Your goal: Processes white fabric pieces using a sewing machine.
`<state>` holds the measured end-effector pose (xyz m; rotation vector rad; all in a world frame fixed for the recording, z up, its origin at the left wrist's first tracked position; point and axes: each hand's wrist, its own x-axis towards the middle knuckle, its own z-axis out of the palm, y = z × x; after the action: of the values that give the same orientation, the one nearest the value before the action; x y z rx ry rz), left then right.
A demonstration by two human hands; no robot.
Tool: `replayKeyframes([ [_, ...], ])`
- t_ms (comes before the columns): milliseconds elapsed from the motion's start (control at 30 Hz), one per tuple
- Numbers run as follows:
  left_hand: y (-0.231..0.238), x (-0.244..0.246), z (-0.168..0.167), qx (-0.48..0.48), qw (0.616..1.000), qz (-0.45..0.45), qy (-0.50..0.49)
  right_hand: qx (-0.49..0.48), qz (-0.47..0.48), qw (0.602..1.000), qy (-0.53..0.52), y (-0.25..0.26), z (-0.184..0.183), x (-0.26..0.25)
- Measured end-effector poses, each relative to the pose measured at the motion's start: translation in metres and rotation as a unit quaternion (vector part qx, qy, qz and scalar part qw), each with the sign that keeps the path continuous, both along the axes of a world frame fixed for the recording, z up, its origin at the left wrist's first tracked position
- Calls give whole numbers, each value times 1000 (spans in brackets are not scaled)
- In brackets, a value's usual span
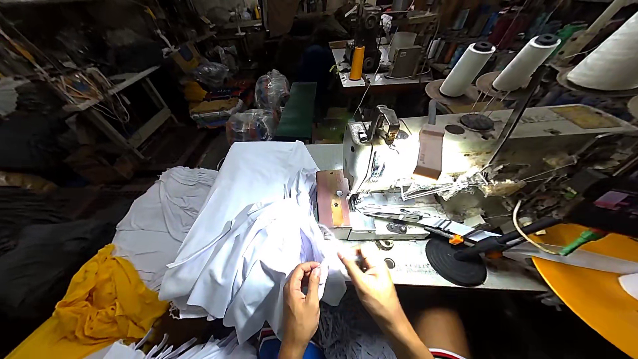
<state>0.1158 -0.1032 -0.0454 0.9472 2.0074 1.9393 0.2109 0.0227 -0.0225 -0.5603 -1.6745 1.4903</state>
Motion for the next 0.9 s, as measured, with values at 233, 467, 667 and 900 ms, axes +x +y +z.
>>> replayKeyframes([
  [233, -5, -2, -9, -12, 1000, 3, 15, -124, -136, 960, 209, 32, 34, 77],
  [467, -2, 2, -12, -27, 997, 21, 76, -119, -271, 912, 285, 46, 39, 127],
  [667, -4, 2, -21, -78, 983, 52, 158, -35, -301, 898, 319, 63, 62, 162],
  [900, 5, 16, -23, -83, 971, 37, 221, 33, -147, 989, 2, 15, 15, 75],
])
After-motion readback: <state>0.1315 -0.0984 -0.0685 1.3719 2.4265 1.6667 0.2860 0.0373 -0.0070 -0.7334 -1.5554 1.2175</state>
